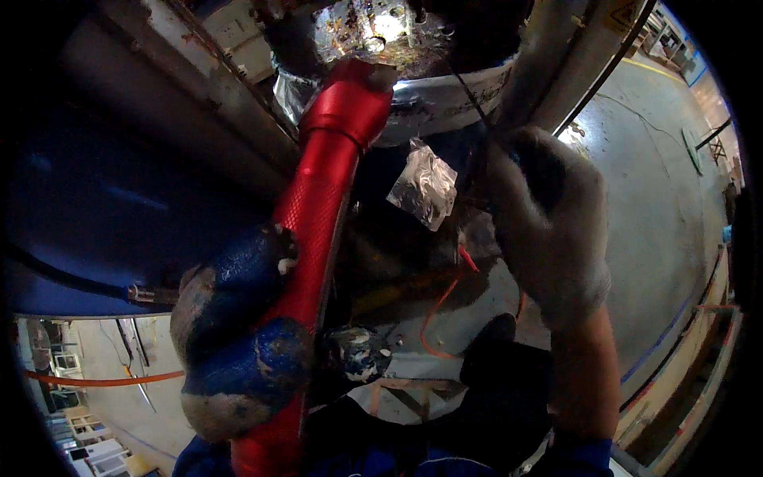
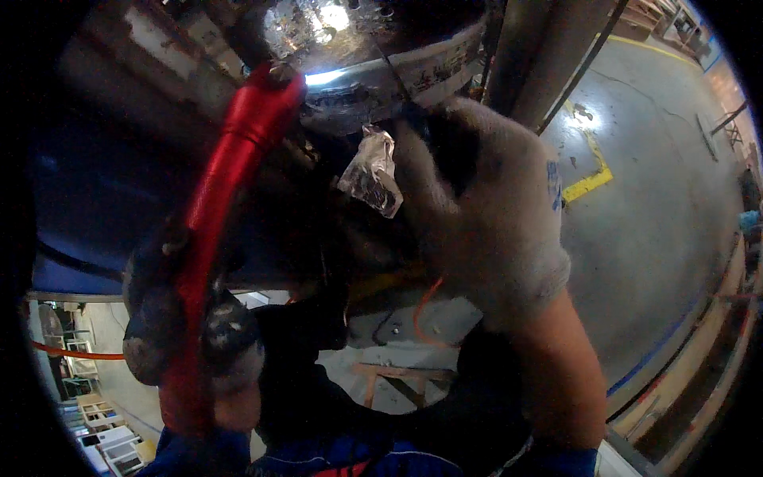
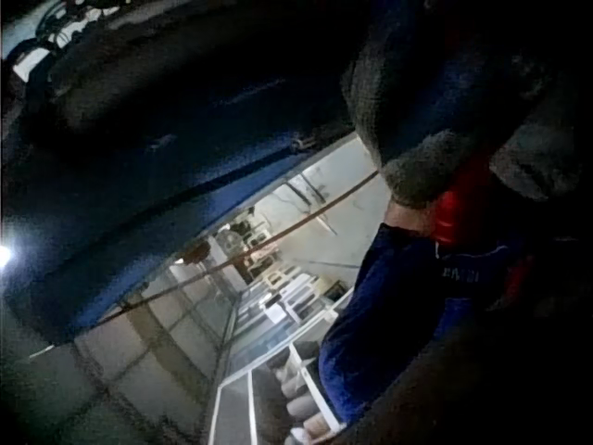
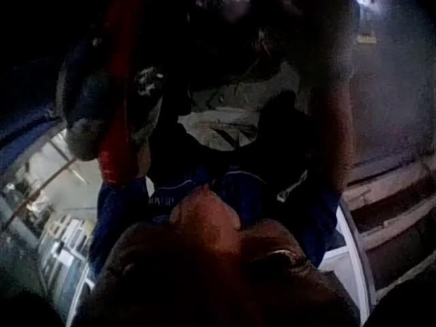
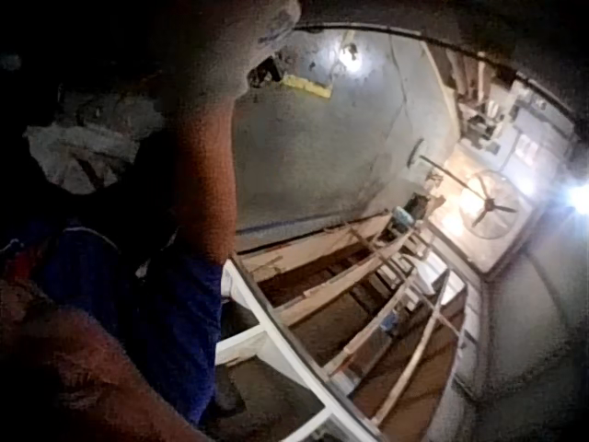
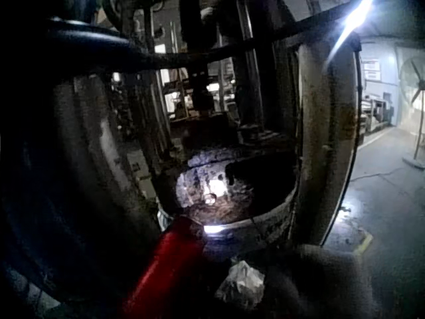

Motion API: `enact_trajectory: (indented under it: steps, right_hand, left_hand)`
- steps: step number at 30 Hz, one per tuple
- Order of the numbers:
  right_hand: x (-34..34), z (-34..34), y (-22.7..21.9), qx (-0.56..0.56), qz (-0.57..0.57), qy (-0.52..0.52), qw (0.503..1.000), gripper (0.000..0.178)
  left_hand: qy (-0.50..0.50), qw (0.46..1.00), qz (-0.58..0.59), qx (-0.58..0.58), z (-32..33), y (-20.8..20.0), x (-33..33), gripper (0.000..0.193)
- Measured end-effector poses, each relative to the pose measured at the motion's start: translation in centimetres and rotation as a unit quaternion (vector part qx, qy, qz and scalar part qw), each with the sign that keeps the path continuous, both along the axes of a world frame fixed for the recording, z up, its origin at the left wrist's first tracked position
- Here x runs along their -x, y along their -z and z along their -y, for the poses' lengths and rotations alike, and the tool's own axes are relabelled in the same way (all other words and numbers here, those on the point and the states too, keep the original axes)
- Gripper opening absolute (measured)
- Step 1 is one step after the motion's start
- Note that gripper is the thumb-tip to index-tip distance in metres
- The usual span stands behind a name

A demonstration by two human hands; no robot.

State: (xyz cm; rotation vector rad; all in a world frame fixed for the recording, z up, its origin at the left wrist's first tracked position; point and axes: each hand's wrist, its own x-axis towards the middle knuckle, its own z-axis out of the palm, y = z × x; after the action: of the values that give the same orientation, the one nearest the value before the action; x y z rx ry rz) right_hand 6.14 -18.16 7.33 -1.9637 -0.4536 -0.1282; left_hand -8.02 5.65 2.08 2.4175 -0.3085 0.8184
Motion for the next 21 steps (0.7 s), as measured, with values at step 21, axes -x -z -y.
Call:
enact_trajectory:
  steps: [21]
  right_hand:
    - [-3.4, -3.6, 3.0, 0.068, 0.175, 0.099, 0.977, 0.019]
  left_hand:
    - [-0.002, 1.0, -0.003, 0.016, 0.5, 0.2, 0.5, 0.033]
